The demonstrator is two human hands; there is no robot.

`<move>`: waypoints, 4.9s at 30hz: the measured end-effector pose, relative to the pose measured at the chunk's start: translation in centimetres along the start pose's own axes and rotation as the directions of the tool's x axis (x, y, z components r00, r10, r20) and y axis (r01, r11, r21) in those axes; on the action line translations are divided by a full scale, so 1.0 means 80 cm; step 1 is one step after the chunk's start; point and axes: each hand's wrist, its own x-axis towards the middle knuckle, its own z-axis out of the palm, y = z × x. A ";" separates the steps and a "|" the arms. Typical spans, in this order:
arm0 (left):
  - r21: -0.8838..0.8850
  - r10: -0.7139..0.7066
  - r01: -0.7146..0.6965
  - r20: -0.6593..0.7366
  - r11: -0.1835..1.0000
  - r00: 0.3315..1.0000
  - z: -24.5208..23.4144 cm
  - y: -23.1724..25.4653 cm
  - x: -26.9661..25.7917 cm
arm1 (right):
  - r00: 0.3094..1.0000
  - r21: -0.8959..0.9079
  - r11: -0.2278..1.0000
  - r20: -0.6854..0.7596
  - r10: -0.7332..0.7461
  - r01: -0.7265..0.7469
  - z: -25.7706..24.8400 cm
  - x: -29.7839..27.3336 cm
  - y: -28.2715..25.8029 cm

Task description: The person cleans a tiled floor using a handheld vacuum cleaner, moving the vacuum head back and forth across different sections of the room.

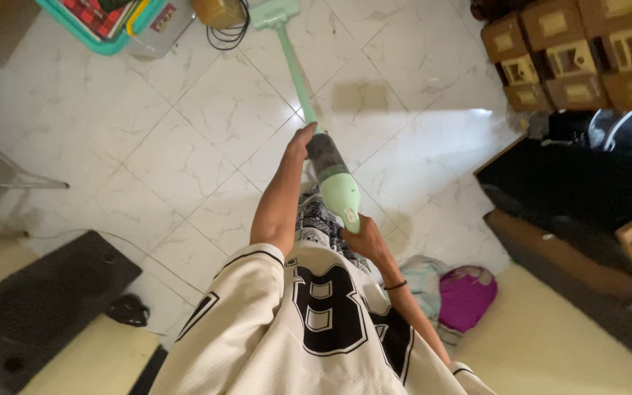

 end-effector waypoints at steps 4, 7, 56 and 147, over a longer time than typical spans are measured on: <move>0.138 0.118 -0.100 -0.133 0.985 0.984 0.017 0.037 0.013 | 0.993 -0.049 0.993 -0.036 -0.112 0.111 -0.011 0.029 -0.022; 0.080 0.140 -0.131 -0.119 0.988 0.983 0.023 0.061 0.020 | 0.999 -0.095 0.995 -0.008 0.041 -0.042 -0.024 0.045 -0.042; -0.330 0.024 0.188 0.546 0.925 0.837 0.144 -0.275 -0.068 | 0.995 -0.274 0.958 -0.016 -0.098 0.090 -0.200 -0.197 0.168; -0.399 0.292 -0.285 -0.045 0.871 0.955 -0.125 -0.387 -0.182 | 0.966 -0.223 0.968 0.252 -0.058 0.116 0.054 -0.264 0.187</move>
